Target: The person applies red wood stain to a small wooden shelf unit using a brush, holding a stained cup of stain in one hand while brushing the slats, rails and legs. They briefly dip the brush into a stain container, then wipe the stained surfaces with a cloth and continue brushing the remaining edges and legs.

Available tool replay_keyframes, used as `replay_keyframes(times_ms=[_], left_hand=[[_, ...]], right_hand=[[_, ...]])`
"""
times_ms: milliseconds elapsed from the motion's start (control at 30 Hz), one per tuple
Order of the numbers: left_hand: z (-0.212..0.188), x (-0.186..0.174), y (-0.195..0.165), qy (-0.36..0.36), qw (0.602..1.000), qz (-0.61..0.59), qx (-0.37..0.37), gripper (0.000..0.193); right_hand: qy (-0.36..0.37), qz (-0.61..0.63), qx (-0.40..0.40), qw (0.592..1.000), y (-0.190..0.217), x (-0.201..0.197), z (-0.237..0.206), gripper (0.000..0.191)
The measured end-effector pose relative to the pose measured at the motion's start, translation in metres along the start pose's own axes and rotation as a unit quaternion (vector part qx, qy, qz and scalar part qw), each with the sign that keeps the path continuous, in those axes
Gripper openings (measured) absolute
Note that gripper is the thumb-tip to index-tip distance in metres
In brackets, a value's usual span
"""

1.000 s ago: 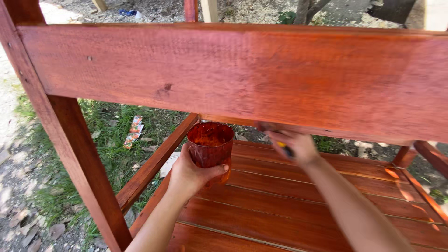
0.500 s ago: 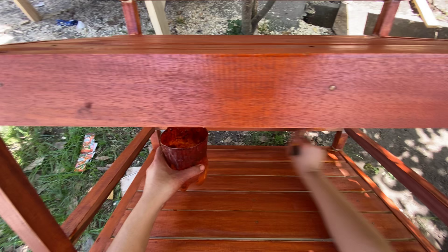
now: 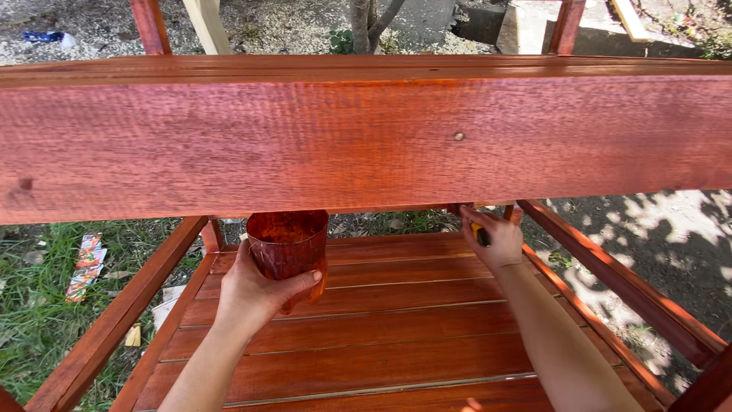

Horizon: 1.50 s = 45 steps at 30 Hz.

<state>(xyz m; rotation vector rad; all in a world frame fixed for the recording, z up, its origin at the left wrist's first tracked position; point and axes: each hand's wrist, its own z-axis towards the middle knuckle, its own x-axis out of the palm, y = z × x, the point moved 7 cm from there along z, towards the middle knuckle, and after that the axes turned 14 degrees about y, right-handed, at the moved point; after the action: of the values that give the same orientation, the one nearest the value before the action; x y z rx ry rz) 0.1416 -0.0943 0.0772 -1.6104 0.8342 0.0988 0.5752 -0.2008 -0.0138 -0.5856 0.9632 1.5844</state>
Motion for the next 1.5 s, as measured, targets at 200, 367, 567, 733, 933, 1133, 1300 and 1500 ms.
replay_keyframes(times_ms=[200,367,567,733,933,1133,1300,1500], left_hand=[[-0.023,0.015,-0.006,0.007,1.000,-0.023,0.019,0.102],[-0.025,0.007,-0.005,0.013,1.000,0.003,-0.010,0.102],[-0.007,0.012,-0.014,0.043,0.998,0.018,-0.035,0.105],[-0.002,0.019,-0.018,0.043,0.999,0.021,-0.022,0.108],[0.006,0.018,-0.007,0.042,0.999,0.017,-0.021,0.109],[0.010,0.012,-0.004,0.037,0.999,-0.001,-0.006,0.109],[0.010,0.013,-0.006,0.050,0.998,0.020,-0.031,0.107],[0.022,0.018,-0.017,0.038,0.998,0.047,-0.010,0.108]], right_hand=[[0.042,-0.127,0.244,0.961,-0.072,-0.027,-0.032,0.032],[0.119,-0.197,0.361,0.904,-0.074,-0.009,-0.015,0.051],[0.038,-0.165,0.150,0.974,-0.021,0.008,0.006,0.053],[0.201,-0.193,0.337,0.899,-0.068,0.017,0.006,0.052],[0.185,-0.197,0.284,0.920,-0.072,0.021,0.003,0.040],[0.124,-0.148,0.304,0.933,-0.066,0.012,-0.006,0.021],[0.194,-0.172,0.397,0.880,-0.080,0.019,-0.015,0.037],[0.224,-0.198,0.351,0.887,-0.099,0.032,-0.011,0.046]])
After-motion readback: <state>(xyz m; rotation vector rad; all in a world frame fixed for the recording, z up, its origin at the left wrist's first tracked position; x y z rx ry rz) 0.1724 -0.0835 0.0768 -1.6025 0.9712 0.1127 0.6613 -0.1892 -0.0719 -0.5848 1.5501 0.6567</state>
